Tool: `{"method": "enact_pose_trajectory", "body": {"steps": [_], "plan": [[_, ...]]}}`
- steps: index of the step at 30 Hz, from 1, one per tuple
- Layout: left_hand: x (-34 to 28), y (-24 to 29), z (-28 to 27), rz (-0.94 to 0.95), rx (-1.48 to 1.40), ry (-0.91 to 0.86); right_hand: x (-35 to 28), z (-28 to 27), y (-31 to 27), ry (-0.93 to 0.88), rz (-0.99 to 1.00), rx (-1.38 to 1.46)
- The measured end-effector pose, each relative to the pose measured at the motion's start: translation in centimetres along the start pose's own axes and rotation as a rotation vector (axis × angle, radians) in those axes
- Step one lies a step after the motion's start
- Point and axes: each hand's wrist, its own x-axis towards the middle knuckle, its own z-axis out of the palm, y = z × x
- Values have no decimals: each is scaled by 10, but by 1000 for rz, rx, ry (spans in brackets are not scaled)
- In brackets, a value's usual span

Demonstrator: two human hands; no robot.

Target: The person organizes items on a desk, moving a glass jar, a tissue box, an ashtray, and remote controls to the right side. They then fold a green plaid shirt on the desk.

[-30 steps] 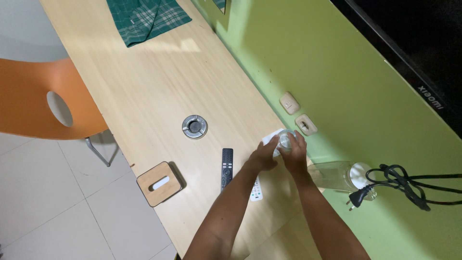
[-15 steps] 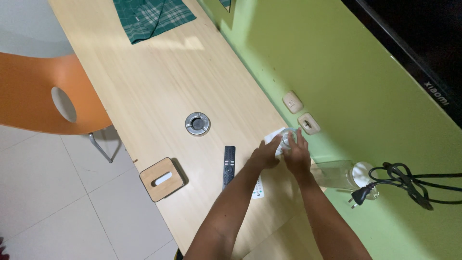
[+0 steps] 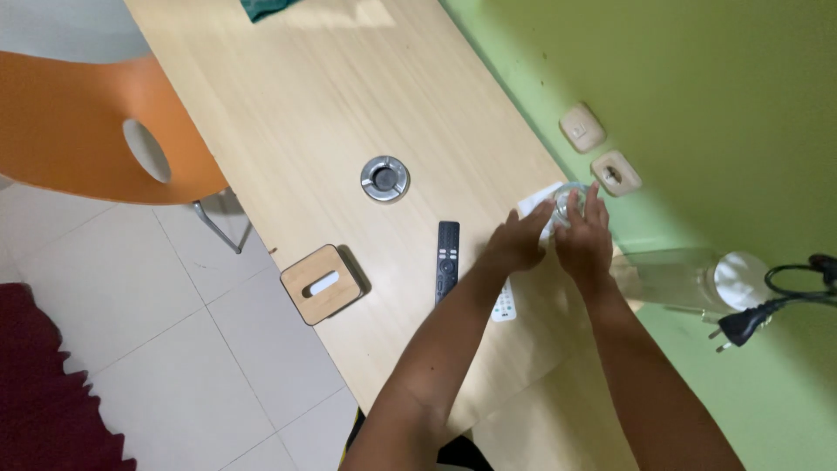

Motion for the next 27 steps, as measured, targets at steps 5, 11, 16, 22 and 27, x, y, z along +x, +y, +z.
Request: {"method": "enact_pose_trajectory", "body": {"steps": [5,11,16,22,27], "plan": [[-15,-3,-8,136,25,129,-6,5,-1,46,7,18],[-7,-14,-8,263,140,252,-5,1,-10,64,69,50],[2,-28,-17,292,170,165,-7,8,-12,90,110,63],[5,-42,-17,213,272,44,-8,12,-22,122,184,49],[4,-37,-31,173,328,-111,-10,23,-26,279,283,39]]}}
